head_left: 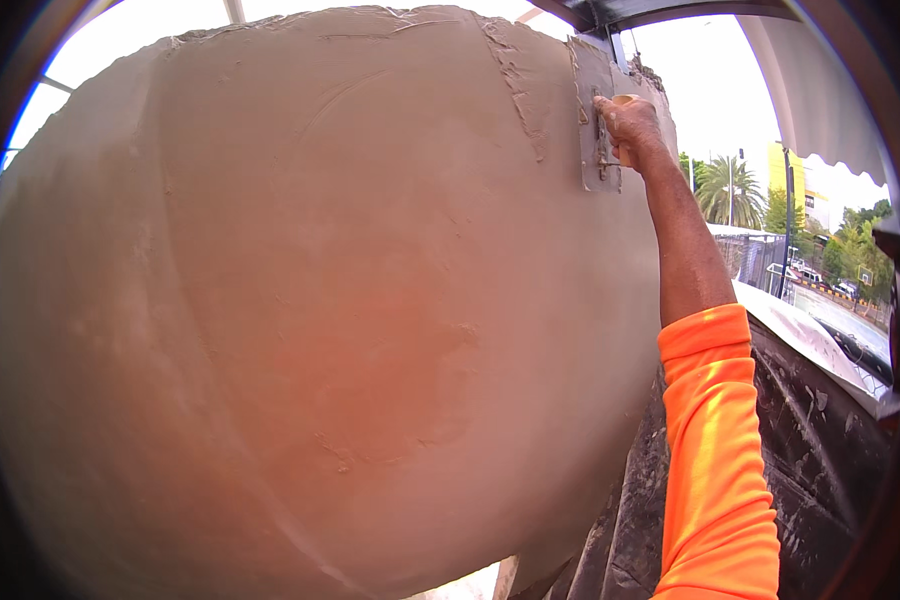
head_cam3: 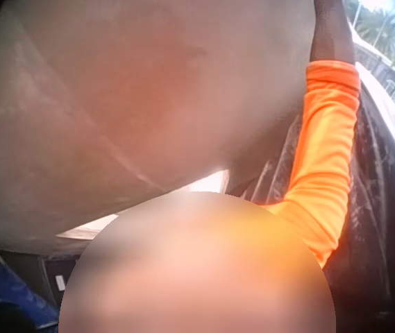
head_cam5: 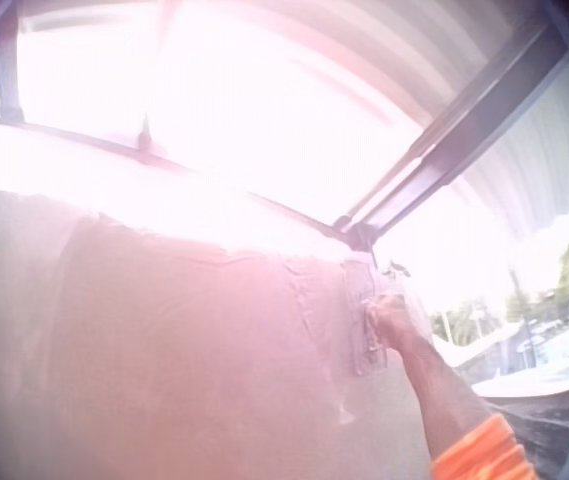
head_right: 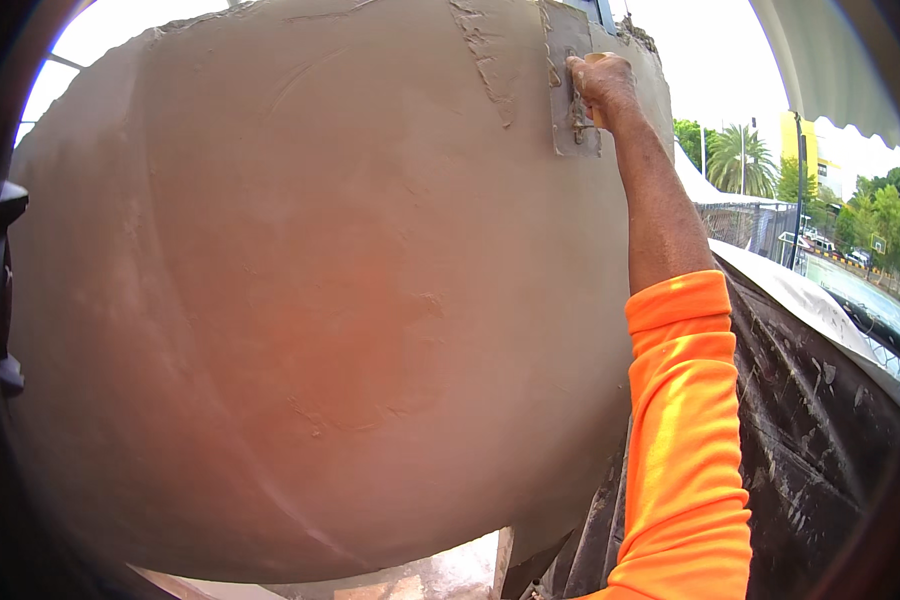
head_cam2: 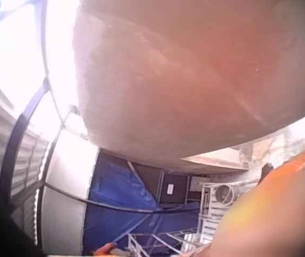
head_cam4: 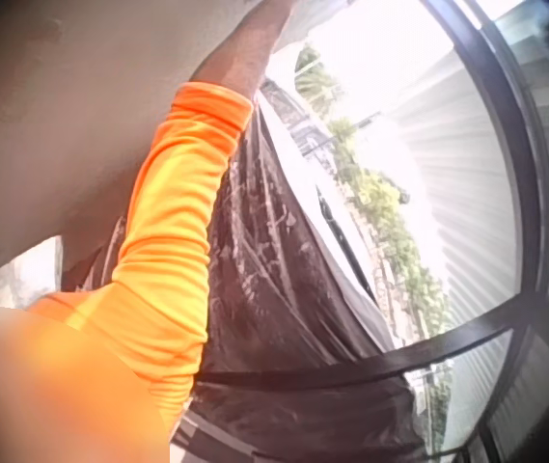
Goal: The person applies plaster to a ceiling using a trowel and hawk. They repeatedly scoop plaster from a bucket, spread it on the ceiling, and smooth the surface with the trowel.
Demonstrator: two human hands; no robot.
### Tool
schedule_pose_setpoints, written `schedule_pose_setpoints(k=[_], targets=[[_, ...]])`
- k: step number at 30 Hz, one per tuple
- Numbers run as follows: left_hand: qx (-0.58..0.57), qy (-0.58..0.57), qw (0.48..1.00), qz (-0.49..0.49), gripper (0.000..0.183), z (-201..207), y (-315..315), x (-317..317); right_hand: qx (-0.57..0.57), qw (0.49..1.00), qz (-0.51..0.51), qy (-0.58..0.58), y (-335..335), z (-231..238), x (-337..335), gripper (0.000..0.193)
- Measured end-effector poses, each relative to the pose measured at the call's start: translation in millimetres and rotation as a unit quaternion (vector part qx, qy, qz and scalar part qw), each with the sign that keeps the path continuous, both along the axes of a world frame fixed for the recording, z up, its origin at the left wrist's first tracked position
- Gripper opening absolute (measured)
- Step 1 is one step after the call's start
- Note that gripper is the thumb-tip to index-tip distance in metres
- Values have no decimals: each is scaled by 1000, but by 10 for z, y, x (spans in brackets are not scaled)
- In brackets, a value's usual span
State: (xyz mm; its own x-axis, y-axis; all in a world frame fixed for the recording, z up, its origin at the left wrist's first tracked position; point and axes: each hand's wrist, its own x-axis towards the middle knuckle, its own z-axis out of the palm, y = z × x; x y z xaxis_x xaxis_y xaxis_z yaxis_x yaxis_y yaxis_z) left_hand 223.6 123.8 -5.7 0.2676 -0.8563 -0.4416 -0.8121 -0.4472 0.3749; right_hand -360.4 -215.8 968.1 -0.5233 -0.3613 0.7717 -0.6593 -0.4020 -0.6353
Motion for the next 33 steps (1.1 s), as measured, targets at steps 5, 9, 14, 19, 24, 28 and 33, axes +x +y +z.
schedule_pose_setpoints(k=[5,9,14,19,24,28,33], targets=[[30,3,1000,-1,42,-17,100,118,4,993,119,-4,97,-157,607,45],[41,14,999,6,43,-49,100,205,12,987,146,64,318,40,1207,46],[-40,51,998,25,41,-120,-113,174,17,951,200,236,540,183,1976,32],[-100,125,986,52,43,-116,-269,129,-17,893,137,427,735,-307,2655,22],[-81,96,992,9,39,69,-297,151,51,826,85,555,970,-1333,2783,14],[-97,80,990,62,37,231,-153,60,125,764,106,624,969,-2316,2609,14],[-101,78,991,45,41,366,160,39,47,717,114,686,922,-3898,2256,13]])
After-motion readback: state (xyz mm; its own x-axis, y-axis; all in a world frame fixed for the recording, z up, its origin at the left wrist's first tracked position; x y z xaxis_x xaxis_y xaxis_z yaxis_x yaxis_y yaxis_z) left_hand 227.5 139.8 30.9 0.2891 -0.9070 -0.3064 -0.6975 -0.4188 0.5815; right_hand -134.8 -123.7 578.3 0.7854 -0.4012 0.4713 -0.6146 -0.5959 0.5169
